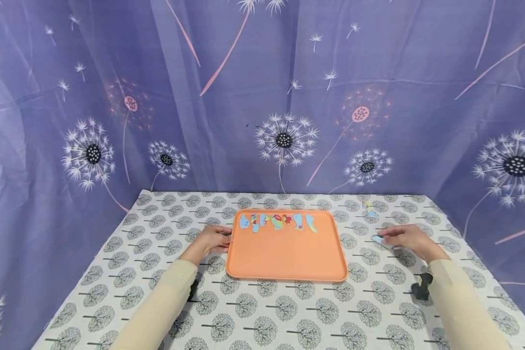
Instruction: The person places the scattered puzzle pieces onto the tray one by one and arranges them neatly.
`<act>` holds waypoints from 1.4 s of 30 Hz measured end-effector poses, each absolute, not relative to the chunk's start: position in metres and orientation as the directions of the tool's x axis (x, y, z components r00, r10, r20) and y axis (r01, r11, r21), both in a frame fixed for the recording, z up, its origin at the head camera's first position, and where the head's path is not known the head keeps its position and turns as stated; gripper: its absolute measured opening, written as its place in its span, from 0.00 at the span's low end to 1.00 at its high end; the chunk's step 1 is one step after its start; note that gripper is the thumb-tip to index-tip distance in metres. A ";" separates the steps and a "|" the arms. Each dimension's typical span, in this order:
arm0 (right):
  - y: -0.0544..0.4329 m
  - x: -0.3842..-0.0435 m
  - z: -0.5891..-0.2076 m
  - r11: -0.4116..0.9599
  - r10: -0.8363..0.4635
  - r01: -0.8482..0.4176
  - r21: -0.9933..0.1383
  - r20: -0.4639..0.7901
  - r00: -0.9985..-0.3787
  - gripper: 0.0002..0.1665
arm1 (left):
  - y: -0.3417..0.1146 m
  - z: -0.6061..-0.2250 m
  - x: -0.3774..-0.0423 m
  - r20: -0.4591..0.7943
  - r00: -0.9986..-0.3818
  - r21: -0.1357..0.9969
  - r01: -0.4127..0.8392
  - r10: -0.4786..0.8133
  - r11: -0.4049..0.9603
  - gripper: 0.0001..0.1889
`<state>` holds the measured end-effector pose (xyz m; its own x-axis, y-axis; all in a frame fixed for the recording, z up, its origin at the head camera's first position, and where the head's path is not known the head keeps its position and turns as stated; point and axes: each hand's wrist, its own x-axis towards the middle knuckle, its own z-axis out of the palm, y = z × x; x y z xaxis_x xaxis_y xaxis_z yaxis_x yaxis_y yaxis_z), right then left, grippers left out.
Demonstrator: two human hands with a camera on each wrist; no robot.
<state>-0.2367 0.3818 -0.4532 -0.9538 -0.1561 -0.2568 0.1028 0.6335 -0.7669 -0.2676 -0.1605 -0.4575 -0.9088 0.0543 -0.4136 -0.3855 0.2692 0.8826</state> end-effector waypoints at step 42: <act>0.317 -0.271 -0.446 0.267 -0.224 0.121 -0.956 -0.184 -0.957 0.34 | -0.159 -0.457 -0.267 -0.419 -0.907 0.879 -0.393 0.045 0.268 0.23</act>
<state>-0.2715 0.3175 -0.4465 -0.9571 -0.2241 -0.1835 0.1208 0.2671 -0.9561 -0.2672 -0.1590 -0.4568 -0.9067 0.0449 -0.4194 -0.3934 0.2685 0.8793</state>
